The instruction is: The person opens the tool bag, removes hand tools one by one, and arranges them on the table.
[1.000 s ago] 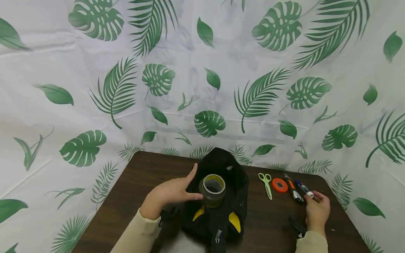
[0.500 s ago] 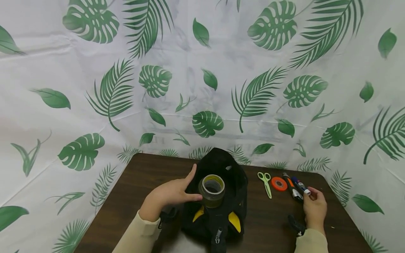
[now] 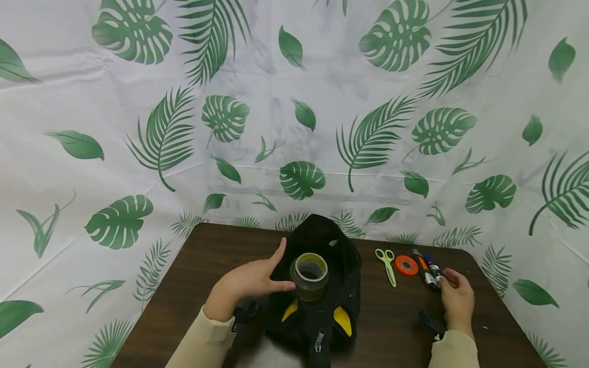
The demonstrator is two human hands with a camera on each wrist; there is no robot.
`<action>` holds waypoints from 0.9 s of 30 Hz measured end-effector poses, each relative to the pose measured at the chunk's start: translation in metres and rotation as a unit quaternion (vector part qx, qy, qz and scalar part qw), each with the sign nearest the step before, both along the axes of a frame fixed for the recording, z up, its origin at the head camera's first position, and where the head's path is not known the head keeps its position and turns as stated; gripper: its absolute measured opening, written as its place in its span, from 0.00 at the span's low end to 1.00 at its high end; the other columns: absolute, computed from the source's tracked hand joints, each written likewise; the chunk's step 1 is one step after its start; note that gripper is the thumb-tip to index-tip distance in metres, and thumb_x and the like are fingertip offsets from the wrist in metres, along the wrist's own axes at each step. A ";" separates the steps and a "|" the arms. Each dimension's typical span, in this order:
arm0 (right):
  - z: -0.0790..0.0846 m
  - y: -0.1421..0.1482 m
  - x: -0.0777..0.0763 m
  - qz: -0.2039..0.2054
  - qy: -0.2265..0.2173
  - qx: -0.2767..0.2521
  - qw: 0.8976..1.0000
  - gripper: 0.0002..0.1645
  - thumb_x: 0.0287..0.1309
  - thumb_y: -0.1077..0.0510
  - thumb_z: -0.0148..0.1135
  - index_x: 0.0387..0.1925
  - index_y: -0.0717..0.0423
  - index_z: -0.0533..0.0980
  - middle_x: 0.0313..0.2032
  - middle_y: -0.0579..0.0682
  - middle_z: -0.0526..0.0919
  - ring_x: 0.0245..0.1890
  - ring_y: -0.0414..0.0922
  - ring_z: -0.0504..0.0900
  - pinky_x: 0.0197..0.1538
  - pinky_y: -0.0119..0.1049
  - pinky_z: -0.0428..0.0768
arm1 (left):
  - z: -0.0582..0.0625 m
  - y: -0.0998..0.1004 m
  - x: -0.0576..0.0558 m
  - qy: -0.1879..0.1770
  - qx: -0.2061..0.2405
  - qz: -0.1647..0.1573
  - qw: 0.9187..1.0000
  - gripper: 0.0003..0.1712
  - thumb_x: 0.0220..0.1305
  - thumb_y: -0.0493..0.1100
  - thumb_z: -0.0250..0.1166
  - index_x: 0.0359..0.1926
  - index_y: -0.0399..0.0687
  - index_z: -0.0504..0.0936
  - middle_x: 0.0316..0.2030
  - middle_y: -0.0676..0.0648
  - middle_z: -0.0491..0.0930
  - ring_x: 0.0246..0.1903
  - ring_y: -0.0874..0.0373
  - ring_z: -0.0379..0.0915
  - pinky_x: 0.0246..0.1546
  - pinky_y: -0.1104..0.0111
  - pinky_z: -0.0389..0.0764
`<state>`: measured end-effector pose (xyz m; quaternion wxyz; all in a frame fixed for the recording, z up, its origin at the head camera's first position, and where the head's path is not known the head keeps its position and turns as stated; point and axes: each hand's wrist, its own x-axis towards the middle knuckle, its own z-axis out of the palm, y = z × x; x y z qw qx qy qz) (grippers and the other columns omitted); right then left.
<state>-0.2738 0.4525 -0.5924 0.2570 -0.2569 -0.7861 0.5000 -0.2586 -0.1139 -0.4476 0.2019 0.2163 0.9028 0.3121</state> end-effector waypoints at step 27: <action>0.011 0.008 0.012 0.106 0.477 -0.637 0.597 0.22 0.78 0.71 0.55 0.68 0.66 0.74 0.60 0.66 0.85 0.62 0.61 0.86 0.78 0.45 0.76 | 0.000 0.000 0.000 0.007 0.001 -0.004 1.000 0.68 0.71 0.75 0.66 0.89 0.69 0.28 0.83 0.42 0.63 0.74 0.43 0.76 0.74 0.44 0.76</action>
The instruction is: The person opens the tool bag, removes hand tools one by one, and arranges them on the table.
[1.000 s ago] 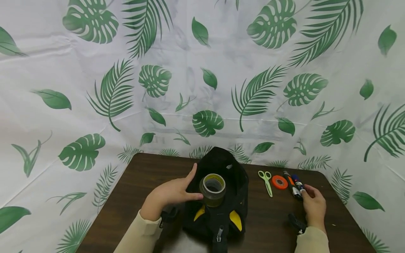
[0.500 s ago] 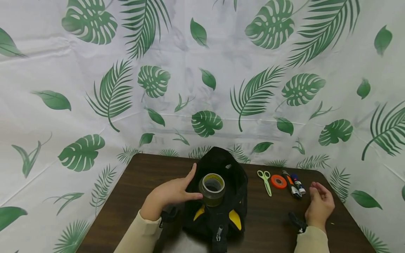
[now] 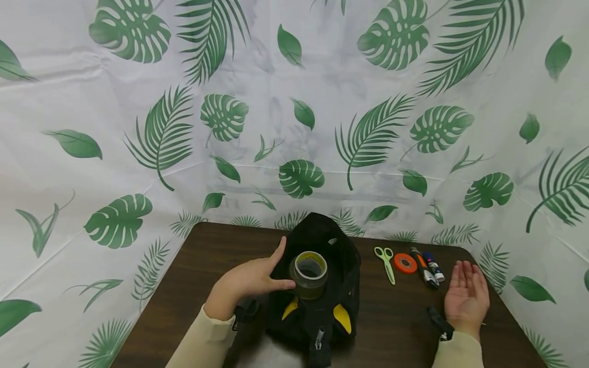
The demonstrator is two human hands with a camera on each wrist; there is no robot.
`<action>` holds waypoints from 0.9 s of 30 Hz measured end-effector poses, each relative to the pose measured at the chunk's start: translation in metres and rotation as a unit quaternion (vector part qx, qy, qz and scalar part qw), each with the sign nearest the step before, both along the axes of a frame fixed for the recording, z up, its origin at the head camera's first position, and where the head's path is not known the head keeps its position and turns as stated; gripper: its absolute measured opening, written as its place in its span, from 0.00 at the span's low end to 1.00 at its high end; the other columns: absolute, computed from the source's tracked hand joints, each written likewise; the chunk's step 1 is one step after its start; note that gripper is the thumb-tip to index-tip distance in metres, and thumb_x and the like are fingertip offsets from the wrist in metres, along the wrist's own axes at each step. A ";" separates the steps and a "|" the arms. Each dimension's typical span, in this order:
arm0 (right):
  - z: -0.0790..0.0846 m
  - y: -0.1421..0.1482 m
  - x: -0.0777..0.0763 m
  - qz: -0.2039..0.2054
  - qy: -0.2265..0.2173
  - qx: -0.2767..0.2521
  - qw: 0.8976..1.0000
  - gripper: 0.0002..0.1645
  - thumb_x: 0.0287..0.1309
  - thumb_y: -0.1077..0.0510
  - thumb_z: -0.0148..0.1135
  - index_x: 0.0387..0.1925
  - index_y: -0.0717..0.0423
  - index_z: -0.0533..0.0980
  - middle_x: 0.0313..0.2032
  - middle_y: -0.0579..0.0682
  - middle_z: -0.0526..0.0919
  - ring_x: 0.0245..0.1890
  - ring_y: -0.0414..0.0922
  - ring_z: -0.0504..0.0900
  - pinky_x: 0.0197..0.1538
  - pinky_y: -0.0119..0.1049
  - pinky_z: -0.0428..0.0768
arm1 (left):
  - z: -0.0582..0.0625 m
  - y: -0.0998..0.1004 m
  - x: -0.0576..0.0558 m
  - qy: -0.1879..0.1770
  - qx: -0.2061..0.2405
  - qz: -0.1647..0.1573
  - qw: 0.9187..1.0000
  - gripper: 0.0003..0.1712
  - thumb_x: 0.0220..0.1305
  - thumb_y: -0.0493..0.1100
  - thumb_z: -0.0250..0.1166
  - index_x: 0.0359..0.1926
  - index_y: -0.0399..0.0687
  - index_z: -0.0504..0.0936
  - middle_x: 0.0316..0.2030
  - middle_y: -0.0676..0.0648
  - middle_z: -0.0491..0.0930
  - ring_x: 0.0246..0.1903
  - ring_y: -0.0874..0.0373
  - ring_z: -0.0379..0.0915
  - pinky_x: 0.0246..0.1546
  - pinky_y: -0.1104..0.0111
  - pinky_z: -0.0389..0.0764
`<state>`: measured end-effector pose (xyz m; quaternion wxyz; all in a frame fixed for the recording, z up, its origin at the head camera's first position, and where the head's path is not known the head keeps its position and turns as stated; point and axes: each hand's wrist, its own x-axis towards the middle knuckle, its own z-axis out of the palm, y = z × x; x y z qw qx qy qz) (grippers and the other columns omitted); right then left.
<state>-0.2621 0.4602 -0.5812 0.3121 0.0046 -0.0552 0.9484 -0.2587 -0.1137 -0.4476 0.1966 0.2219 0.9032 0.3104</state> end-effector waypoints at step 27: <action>0.088 -0.109 -0.020 0.135 0.132 0.293 0.937 0.21 0.85 0.72 0.40 0.69 0.76 0.71 0.62 0.69 0.82 0.68 0.63 0.81 0.78 0.47 0.73 | 0.000 0.001 -0.001 0.001 -0.003 0.000 1.000 0.68 0.71 0.75 0.67 0.89 0.70 0.27 0.82 0.41 0.66 0.71 0.43 0.80 0.71 0.45 0.78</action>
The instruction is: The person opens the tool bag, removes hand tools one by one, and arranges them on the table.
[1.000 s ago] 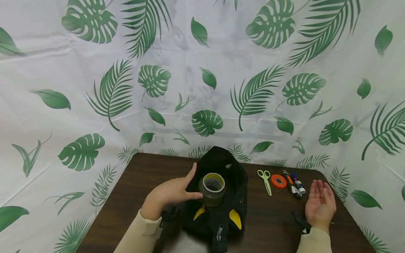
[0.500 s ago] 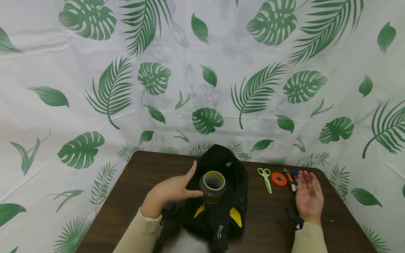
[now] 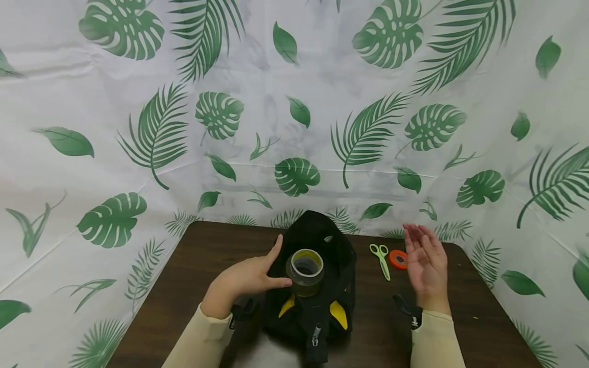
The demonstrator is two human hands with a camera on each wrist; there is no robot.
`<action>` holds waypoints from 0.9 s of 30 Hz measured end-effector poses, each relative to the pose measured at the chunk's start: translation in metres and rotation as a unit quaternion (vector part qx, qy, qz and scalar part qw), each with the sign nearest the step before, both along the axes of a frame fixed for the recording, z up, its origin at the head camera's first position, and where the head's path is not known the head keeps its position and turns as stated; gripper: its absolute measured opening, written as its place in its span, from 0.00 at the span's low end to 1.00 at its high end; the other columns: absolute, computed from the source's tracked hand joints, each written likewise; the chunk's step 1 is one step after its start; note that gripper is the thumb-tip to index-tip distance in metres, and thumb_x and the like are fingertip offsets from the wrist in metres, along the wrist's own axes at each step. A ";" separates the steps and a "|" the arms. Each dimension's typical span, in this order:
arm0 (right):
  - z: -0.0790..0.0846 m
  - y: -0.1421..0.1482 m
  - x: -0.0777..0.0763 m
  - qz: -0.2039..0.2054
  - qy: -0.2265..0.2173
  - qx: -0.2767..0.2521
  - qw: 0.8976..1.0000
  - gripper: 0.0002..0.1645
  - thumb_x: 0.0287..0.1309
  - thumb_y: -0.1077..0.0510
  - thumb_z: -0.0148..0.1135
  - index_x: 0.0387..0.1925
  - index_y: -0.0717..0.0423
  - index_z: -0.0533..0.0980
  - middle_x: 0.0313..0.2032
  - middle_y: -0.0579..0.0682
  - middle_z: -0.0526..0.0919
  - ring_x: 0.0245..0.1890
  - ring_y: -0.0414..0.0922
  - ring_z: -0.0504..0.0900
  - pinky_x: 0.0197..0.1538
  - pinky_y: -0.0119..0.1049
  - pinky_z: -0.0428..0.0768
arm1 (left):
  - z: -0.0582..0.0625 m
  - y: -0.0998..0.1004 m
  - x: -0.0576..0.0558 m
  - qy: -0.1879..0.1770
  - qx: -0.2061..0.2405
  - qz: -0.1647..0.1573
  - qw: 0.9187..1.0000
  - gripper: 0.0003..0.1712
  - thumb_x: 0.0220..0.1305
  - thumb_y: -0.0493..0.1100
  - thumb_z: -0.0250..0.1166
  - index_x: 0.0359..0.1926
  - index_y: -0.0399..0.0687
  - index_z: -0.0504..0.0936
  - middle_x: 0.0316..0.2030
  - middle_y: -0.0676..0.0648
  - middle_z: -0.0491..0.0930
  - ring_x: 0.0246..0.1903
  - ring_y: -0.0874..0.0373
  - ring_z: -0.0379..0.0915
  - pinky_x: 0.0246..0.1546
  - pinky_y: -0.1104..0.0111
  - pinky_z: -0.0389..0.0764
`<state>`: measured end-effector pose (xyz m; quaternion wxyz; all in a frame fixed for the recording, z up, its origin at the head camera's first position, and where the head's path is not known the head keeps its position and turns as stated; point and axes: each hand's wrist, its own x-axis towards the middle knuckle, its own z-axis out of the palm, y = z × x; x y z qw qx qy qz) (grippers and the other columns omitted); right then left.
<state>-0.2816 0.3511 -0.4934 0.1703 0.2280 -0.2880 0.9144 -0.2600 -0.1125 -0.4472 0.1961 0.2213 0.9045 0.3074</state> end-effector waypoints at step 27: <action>0.114 -0.185 0.008 0.090 -0.088 0.816 0.564 0.39 0.68 0.37 0.75 0.74 0.43 0.74 0.72 0.55 0.72 0.70 0.55 0.76 0.70 0.61 0.78 | -0.002 0.000 -0.001 0.010 -0.015 0.001 1.000 0.68 0.69 0.76 0.66 0.89 0.70 0.29 0.81 0.40 0.68 0.72 0.44 0.78 0.73 0.45 0.77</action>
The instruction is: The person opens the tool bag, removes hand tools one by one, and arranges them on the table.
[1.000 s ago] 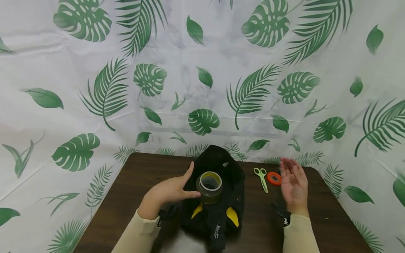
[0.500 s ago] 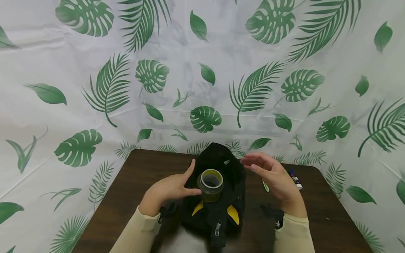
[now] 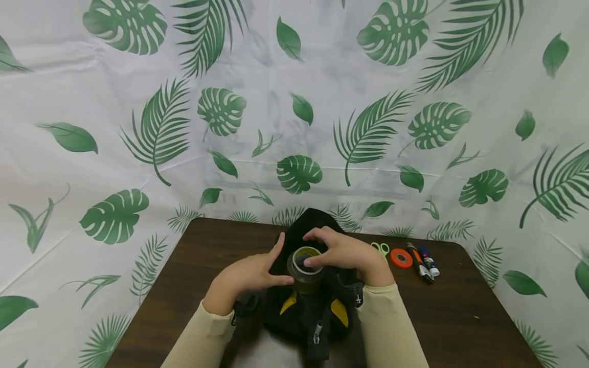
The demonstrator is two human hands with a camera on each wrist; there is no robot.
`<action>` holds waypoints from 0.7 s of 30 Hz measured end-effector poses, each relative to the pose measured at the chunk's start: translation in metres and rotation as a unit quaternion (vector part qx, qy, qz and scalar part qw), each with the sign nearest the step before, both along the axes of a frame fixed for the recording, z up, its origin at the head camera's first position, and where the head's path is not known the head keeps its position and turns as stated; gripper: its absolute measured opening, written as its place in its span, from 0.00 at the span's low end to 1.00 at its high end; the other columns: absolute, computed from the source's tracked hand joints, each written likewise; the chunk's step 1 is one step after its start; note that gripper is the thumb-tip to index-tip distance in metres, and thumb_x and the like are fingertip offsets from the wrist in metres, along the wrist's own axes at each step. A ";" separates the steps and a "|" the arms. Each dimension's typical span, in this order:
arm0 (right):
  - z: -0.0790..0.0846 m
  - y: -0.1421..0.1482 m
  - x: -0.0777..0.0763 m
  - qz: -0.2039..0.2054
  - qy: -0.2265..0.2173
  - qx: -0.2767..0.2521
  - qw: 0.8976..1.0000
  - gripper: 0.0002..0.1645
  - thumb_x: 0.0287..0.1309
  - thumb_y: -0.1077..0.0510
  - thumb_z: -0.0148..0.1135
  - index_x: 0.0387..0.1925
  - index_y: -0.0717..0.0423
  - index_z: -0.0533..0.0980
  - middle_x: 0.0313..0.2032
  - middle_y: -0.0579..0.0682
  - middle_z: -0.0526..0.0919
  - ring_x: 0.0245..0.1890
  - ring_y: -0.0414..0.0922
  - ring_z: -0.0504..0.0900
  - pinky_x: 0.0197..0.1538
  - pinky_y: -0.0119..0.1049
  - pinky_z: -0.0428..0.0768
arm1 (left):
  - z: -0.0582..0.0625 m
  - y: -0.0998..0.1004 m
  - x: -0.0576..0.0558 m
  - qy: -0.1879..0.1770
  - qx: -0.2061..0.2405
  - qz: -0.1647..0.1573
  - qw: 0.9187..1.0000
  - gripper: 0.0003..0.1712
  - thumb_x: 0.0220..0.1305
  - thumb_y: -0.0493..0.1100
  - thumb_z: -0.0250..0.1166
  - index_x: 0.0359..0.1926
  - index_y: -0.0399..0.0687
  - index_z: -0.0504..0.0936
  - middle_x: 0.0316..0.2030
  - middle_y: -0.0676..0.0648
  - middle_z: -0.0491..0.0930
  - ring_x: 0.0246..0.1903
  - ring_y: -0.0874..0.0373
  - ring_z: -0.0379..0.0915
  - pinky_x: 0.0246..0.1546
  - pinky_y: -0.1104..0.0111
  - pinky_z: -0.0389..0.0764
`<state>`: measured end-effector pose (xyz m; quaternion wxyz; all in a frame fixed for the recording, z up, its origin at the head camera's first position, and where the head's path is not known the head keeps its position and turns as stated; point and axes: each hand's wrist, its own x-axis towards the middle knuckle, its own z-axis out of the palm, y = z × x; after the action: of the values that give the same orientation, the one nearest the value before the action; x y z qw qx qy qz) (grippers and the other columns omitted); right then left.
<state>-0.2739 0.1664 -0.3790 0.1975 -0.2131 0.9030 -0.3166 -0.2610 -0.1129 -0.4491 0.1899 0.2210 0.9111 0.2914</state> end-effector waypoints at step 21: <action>-0.061 -0.041 -0.034 -0.045 -0.007 0.142 0.989 0.61 0.59 0.40 0.83 0.86 0.39 0.61 0.87 0.64 0.48 0.85 0.72 0.53 0.75 0.75 0.68 | 0.003 -0.003 0.001 -0.007 0.006 -0.011 1.000 0.67 0.72 0.75 0.64 0.88 0.70 0.26 0.81 0.40 0.68 0.70 0.44 0.80 0.69 0.45 0.80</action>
<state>-0.3081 0.1251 -0.4396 0.2172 -0.1395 0.9463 -0.1947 -0.2599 -0.1162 -0.4458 0.1980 0.2304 0.9055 0.2963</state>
